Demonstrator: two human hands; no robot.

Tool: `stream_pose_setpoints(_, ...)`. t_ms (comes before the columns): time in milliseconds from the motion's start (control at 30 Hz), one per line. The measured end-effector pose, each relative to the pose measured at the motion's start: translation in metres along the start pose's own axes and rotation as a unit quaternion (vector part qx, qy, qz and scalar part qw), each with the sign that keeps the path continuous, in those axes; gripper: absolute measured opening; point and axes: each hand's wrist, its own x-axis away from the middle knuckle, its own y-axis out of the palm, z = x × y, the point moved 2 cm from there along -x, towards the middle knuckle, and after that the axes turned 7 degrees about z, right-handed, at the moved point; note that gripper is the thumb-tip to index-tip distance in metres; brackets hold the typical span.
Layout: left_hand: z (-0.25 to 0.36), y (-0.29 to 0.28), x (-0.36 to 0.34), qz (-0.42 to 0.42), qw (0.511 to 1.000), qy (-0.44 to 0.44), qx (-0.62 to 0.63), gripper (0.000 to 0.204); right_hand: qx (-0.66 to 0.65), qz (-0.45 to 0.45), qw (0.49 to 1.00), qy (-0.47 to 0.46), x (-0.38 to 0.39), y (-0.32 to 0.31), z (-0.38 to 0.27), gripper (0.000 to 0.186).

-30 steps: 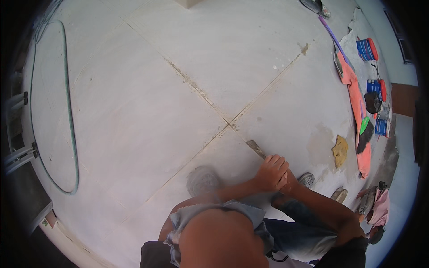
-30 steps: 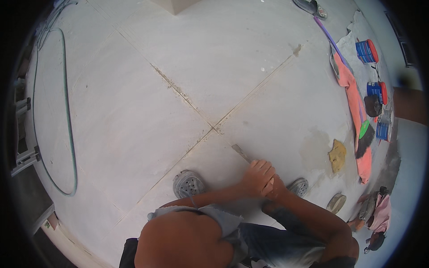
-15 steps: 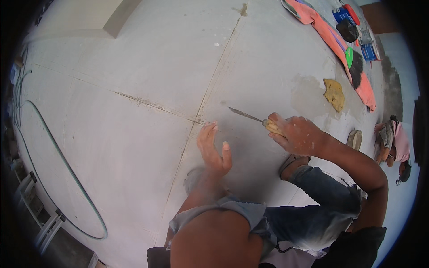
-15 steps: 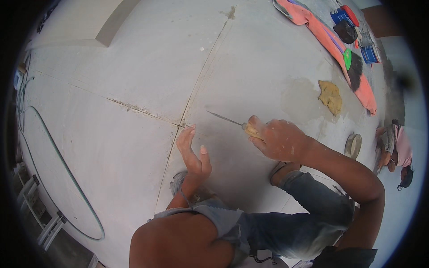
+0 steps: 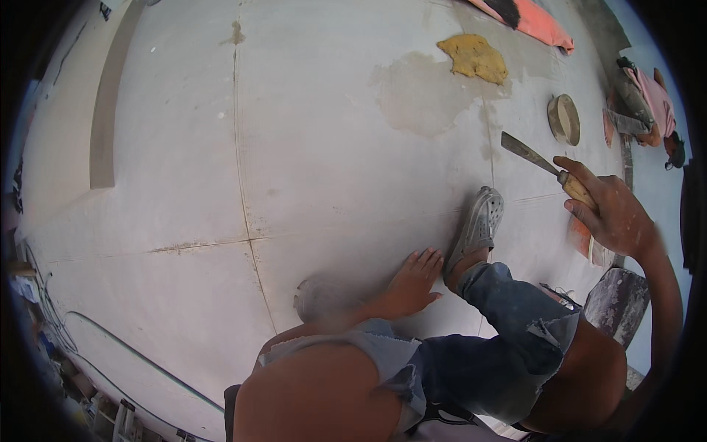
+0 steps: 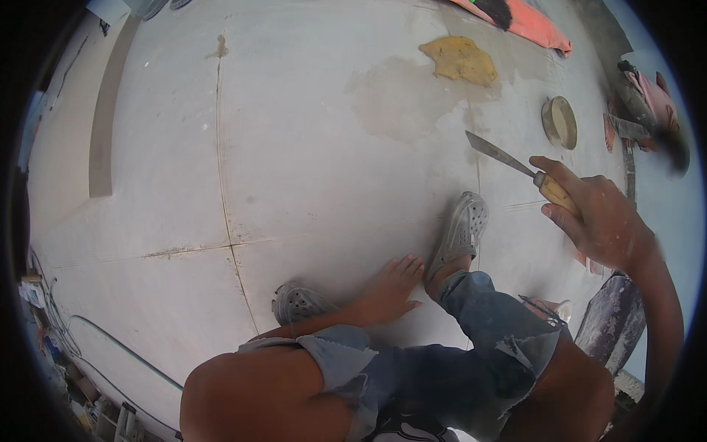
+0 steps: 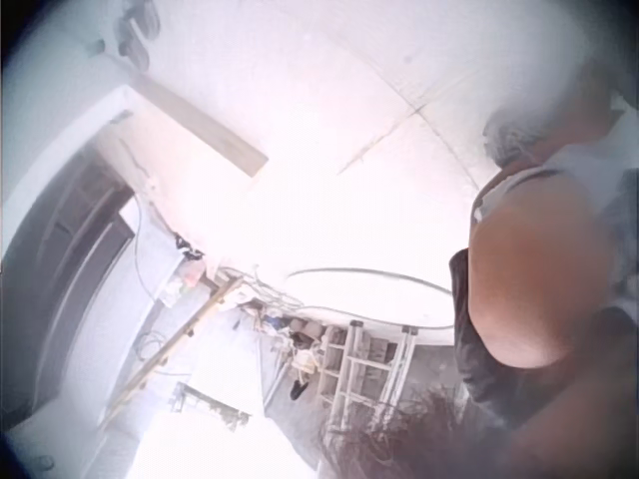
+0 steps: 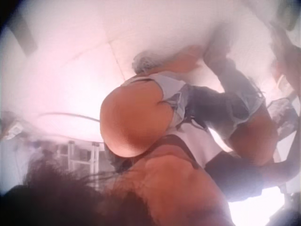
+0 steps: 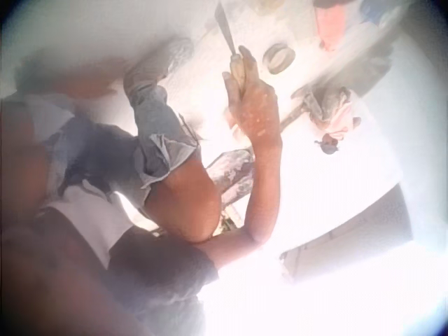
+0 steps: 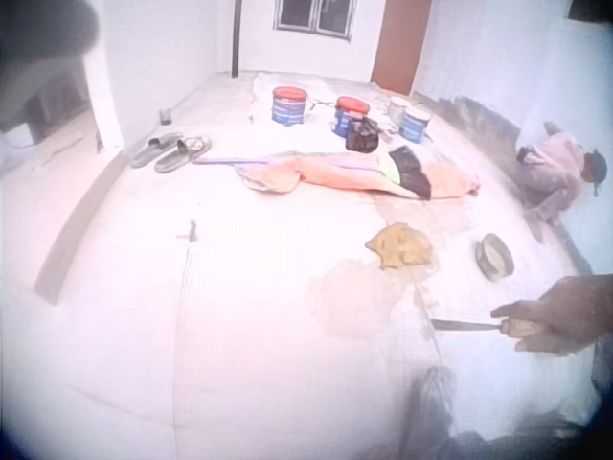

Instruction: The person wipes the tiled floor with a yellow cloth, then uses a trowel to apply grout into the tile joints. They repeatedly smooth the grout lines and wipe excess material from the surface.

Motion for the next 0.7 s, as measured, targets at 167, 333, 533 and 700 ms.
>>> stream_pose_setpoints(167,-0.061,-0.06,0.028,0.035,0.985,-0.065,-0.155,0.084,-0.113,-0.088,0.984,-0.105,-0.03,0.056,0.013,0.048)
stream_pose_setpoints(333,-0.118,-0.152,0.101,0.096,0.908,-0.332,-0.238,0.08,-0.272,0.004,0.936,-0.222,-0.084,0.144,0.005,0.048)
stream_pose_setpoints(533,-0.134,-0.144,0.192,0.206,0.768,-0.565,-0.221,0.077,-0.31,-0.115,0.911,-0.245,-0.116,0.206,-0.023,0.047)
stream_pose_setpoints(700,-0.121,-0.108,0.184,0.296,0.748,-0.579,-0.135,0.077,-0.293,-0.046,0.881,-0.368,-0.13,0.237,-0.094,0.047)
